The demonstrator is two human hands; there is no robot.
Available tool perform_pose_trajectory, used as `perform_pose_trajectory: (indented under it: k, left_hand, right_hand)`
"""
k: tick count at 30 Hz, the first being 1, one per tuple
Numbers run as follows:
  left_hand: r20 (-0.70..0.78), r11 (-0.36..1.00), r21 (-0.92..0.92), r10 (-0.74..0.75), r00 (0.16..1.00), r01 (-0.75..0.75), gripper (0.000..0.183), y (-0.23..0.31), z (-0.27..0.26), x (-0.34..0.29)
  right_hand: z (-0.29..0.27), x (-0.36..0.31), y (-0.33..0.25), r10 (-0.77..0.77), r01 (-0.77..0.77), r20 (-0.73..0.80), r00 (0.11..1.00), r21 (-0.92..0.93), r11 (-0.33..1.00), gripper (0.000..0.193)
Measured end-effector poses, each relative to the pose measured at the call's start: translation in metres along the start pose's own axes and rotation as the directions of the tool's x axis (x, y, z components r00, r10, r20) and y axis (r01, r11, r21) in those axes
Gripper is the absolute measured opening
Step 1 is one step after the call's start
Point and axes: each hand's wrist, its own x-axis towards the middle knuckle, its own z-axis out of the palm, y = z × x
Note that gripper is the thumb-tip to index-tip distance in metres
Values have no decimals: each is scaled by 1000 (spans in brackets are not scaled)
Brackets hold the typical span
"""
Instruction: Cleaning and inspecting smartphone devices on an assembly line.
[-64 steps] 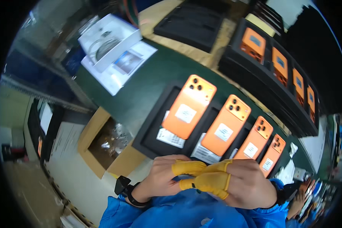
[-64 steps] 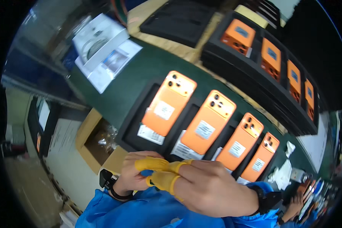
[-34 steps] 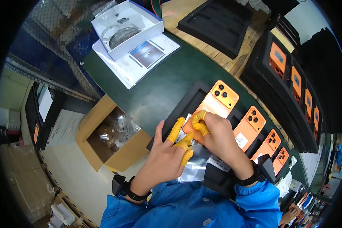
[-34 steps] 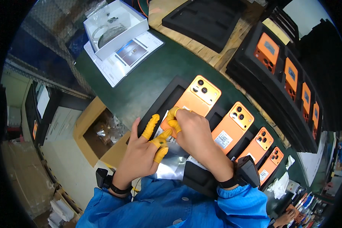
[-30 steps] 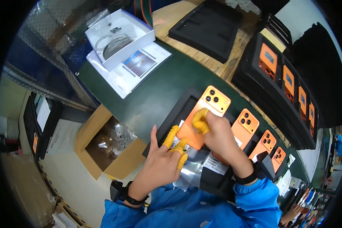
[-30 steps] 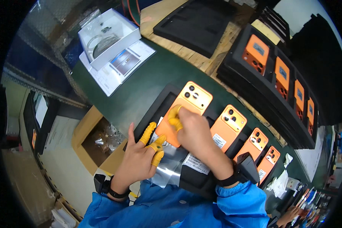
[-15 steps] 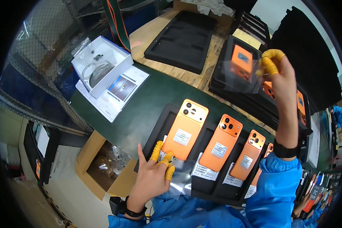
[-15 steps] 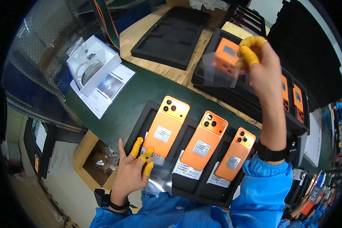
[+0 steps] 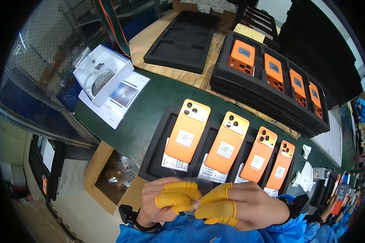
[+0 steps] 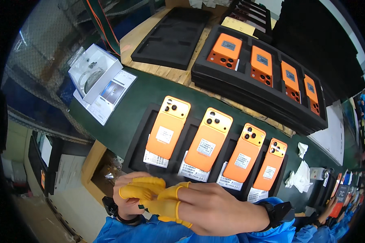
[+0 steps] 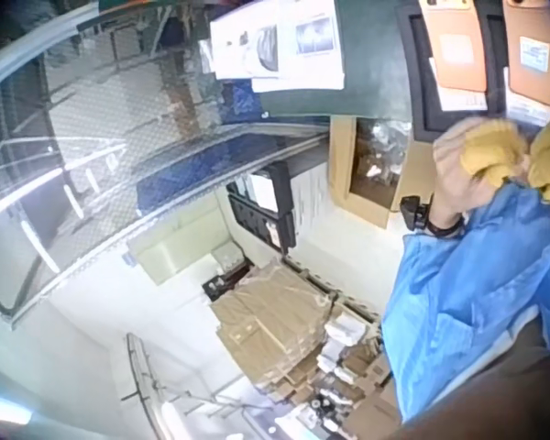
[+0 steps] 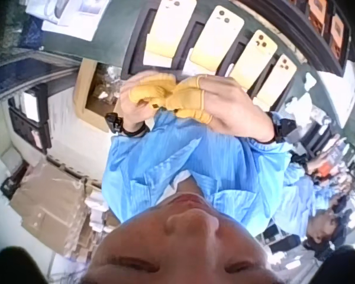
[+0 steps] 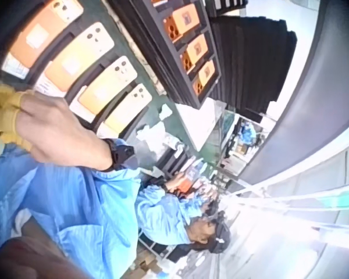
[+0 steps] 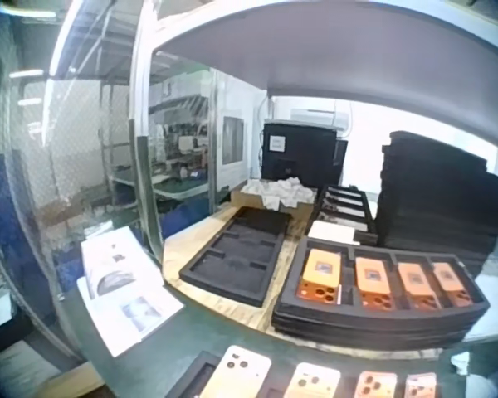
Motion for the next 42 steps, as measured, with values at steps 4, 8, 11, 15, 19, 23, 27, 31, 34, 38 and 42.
perform_pose_trajectory:
  k: [4, 8, 11, 15, 19, 23, 27, 31, 34, 38, 42]
  left_hand:
    - [-142, 997, 68, 40, 989, -31, 25, 7, 7, -21]
    - [204, 945, 180, 235, 950, -272, 23, 16, 1, -17]
    - [386, 927, 178, 242, 890, -330, 23, 20, 1, -17]
    - [442, 980, -33, 189, 877, -195, 23, 21, 4, -7]
    - [42, 720, -533, -502, 864, 445, 35, 41, 8, -32]
    - [136, 856, 15, -513, 847, 516, 39, 36, -3, -32]
    - [-175, 869, -32, -491, 853, 494, 24, 35, -45, -68]
    - [-707, 675, 36, -504, 496, 737, 21, -24, -116, -109]
    - [-796, 462, 110, -489, 356, 880, 26, -127, -176, -185]
    - [-800, 285, 78, -554, 230, 955, 39, -222, -194, -224]
    - [-524, -177, 821, -612, 592, 543, 32, -270, -248, -248]
  right_hand:
    - [6, -16, 14, 241, -127, -53, 969, 730, 672, 55]
    - [39, -38, 45, 310, -212, 25, 950, 780, 589, 53]
    - [61, -44, 53, 192, -373, 320, 928, 814, 445, 56]
    - [50, -56, 46, 420, -516, 401, 814, 831, 208, 41]
    - [53, -56, 28, 381, -354, -260, 887, 145, 924, 32]
    - [80, -44, 14, 223, -247, -180, 958, -120, 962, 45]
    - [54, -29, 8, 381, -365, -59, 923, 179, 914, 73]
    - [34, -79, 17, 494, -381, -522, 695, 315, 869, 78]
    - [24, -126, 35, 604, -367, -644, 470, 479, 797, 68]
    - [24, -166, 39, 599, -406, -670, 438, 447, 797, 60]
    - [30, -218, 42, 532, -466, -823, 199, 398, 790, 46]
